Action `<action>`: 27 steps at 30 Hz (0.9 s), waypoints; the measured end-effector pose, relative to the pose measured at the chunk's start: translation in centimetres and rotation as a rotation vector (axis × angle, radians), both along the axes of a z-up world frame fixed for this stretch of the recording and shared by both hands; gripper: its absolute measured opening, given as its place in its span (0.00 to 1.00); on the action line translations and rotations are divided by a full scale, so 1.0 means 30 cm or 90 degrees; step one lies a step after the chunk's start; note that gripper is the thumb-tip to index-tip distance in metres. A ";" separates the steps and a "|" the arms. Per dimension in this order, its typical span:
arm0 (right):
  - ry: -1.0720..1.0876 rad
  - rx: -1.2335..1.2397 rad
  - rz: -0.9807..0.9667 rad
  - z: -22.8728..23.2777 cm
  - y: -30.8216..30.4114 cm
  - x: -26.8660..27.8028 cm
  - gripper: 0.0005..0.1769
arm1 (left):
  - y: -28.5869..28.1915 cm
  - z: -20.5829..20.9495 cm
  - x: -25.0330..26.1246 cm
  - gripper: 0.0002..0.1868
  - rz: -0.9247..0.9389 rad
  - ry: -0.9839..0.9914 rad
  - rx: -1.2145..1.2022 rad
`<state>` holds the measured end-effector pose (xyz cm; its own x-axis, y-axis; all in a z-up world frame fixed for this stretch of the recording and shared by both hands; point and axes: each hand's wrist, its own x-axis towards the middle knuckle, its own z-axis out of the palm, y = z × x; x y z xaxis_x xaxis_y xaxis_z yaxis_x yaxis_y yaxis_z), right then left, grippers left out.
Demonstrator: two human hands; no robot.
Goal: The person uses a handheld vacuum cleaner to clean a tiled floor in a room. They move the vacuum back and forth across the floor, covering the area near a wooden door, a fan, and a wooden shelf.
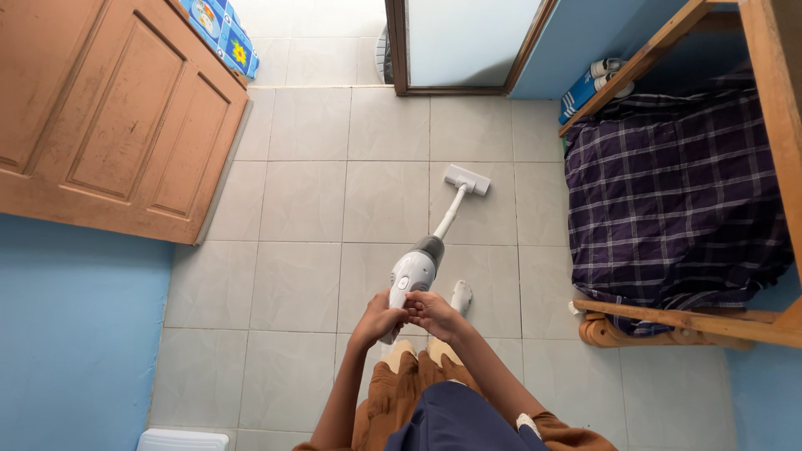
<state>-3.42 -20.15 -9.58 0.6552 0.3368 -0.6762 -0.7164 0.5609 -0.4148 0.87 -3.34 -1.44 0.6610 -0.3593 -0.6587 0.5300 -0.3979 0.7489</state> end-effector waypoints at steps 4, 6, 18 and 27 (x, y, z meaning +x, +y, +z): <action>0.016 -0.045 -0.061 -0.127 -0.129 0.093 0.18 | -0.169 -0.076 0.107 0.15 0.002 -0.030 -0.023; 0.016 -0.077 -0.078 -0.187 -0.227 0.152 0.17 | -0.280 -0.110 0.171 0.15 -0.008 -0.057 -0.025; -0.012 -0.177 -0.177 -0.268 -0.789 0.497 0.11 | -0.869 -0.269 0.550 0.10 -0.016 -0.134 -0.022; 0.024 -0.126 -0.137 -0.306 -0.834 0.453 0.21 | -0.883 -0.245 0.456 0.13 -0.003 -0.111 -0.023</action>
